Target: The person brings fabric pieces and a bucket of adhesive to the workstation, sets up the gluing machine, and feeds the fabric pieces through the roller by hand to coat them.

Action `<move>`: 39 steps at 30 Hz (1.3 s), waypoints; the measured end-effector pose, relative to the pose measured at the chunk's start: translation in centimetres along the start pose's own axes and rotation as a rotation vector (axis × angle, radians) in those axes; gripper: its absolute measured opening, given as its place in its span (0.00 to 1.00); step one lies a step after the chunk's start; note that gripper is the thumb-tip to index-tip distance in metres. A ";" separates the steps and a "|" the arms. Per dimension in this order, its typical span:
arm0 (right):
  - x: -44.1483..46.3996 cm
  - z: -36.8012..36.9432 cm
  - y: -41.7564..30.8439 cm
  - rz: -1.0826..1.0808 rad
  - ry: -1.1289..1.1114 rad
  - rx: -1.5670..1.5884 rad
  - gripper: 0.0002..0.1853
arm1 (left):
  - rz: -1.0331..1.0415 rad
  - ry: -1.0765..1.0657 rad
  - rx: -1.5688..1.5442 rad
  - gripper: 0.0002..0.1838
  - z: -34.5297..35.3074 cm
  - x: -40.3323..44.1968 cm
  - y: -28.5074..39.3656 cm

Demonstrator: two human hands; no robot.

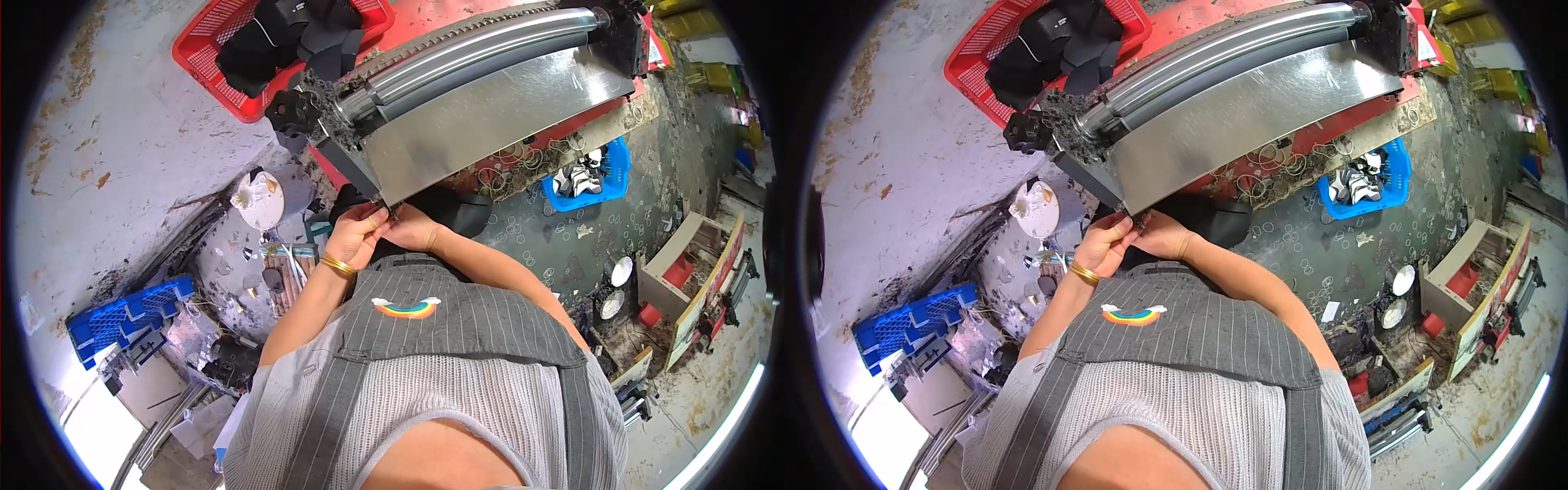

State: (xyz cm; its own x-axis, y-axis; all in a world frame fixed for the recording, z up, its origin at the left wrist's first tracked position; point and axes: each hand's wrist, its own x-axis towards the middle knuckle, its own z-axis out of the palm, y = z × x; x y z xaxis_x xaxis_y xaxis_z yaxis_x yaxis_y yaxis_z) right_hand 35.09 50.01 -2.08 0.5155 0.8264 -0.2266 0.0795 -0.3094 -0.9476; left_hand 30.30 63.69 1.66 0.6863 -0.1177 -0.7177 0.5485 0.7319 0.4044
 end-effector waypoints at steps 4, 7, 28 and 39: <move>-2.3 0.7 3.2 -0.594 0.188 -0.682 0.09 | 0.001 0.014 0.010 0.12 0.3 -0.2 0.1; -5.6 -1.4 1.0 -0.458 0.137 -0.622 0.12 | 0.004 0.029 0.001 0.12 0.4 -0.2 0.0; -14.7 -15.2 -2.6 0.250 0.925 0.560 0.12 | 0.010 -0.033 1.201 0.08 6.2 -6.2 11.8; -7.6 -21.8 -3.3 0.201 0.731 0.076 0.14 | 0.240 -0.518 1.888 0.18 24.9 14.0 20.8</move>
State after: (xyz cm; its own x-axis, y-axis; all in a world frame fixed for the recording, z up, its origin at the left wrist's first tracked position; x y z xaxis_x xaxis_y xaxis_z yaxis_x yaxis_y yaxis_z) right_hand 49.48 34.49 7.68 0.9499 0.2273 -0.2147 -0.1211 -0.3657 -0.9228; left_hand 63.20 60.50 14.13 0.6688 -0.5492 -0.5011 -0.0791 -0.7228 0.6866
